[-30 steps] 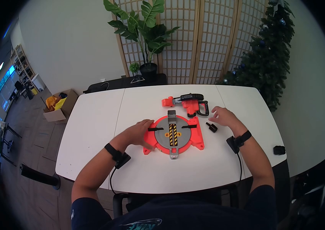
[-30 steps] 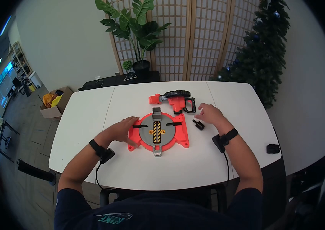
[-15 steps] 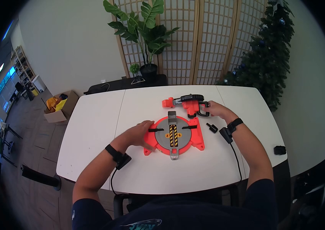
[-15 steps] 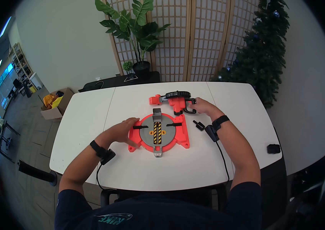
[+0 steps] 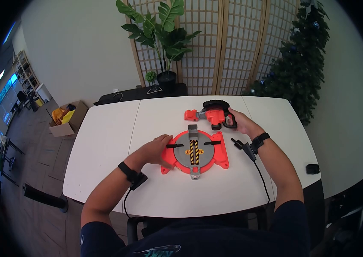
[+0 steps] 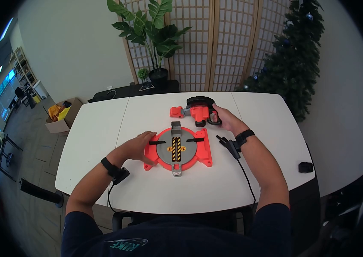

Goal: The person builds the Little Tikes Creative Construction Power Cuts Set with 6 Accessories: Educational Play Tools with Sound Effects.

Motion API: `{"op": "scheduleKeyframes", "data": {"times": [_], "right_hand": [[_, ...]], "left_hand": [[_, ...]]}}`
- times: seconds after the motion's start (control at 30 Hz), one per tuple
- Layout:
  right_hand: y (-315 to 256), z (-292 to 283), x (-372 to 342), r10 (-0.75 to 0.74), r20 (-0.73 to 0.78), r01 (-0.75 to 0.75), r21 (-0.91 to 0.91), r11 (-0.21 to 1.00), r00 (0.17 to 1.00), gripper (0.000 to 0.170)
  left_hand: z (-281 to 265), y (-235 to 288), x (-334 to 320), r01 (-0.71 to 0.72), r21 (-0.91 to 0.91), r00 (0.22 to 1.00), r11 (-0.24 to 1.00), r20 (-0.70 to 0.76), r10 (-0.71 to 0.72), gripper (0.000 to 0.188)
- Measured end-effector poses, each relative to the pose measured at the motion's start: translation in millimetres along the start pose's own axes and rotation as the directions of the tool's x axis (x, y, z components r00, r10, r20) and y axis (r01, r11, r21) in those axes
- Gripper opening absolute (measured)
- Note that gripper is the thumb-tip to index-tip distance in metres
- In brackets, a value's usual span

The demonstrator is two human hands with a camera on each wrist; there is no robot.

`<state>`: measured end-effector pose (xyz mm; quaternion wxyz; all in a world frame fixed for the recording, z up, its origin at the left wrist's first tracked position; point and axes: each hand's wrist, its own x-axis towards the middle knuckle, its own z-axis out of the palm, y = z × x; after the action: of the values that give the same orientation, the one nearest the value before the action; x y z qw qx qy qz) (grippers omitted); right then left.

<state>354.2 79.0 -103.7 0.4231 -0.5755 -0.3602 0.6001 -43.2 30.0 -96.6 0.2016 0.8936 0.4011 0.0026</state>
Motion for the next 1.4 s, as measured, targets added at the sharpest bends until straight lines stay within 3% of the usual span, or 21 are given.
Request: {"op": "scheduleKeyframes", "data": {"times": [0.1,0.2,0.27,0.4,0.57,0.8,0.87,1.1,1.17,1.3,1.37,1.4], "right_hand": [[-0.6,0.0,-1.6,-0.003,0.039,0.006,-0.066,0.998,0.999,0.035],[-0.1,6.5,-0.8,-0.099,0.008,0.099,-0.023,0.995,0.995,0.03],[0.8,13.5,-5.6,-0.232,-0.077,0.228,-0.056,0.972,0.97,0.027],[5.6,13.7,-1.8,-0.311,-0.119,0.309,-0.038,0.95,0.943,0.029],[6.2,12.1,-3.0,-0.508,-0.17,0.53,0.133,0.837,0.845,0.025],[-6.0,8.9,-26.6,-0.627,-0.122,0.638,0.096,0.764,0.769,0.026],[-8.1,6.1,-32.5,-0.652,-0.042,0.652,0.11,0.75,0.757,0.026],[-17.4,12.2,-60.6,-0.709,-0.027,0.708,0.088,0.7,0.705,0.026],[-20.3,12.8,-71.8,-0.702,0.018,0.702,-0.033,0.711,0.712,0.026],[-24.7,34.2,-98.7,-0.74,0.053,0.74,-0.127,0.661,0.67,0.028],[-23.1,40.4,-105.9,-0.825,0.073,0.809,-0.265,0.525,0.56,0.03],[-22.8,43.1,-108.8,-0.848,0.092,0.834,-0.262,0.486,0.523,0.031]], "left_hand": [[4.5,1.0,0.7,-0.017,0.073,0.998,0.997,-0.059,0.022,0.124],[2.6,8.2,1.0,0.03,0.138,0.998,0.99,-0.063,-0.021,0.123],[4.2,6.0,3.2,-0.01,0.196,0.994,0.981,-0.108,0.031,0.119],[2.0,8.7,3.2,-0.001,0.21,0.993,0.978,-0.112,0.025,0.116],[4.3,5.1,3.8,-0.009,0.173,0.988,0.985,-0.15,0.036,0.114],[4.7,5.7,5.7,0.018,0.161,0.989,0.987,-0.149,0.006,0.114],[4.5,5.9,7.3,0.046,0.149,0.99,0.988,-0.137,-0.026,0.116],[-7.3,7.1,8.1,0.039,0.108,0.994,0.993,-0.102,-0.028,0.118],[-29.1,15.2,7.2,0.116,-0.059,0.988,0.992,0.11,-0.109,0.116],[-37.6,12.5,10.3,0.195,-0.209,0.981,0.958,0.041,-0.191,0.103],[-39.5,15.4,11.5,-0.049,-0.466,0.99,0.883,-0.139,-0.019,0.092],[-39.3,18.8,12.1,-0.106,-0.535,0.985,0.838,-0.17,0.016,0.083]]}}
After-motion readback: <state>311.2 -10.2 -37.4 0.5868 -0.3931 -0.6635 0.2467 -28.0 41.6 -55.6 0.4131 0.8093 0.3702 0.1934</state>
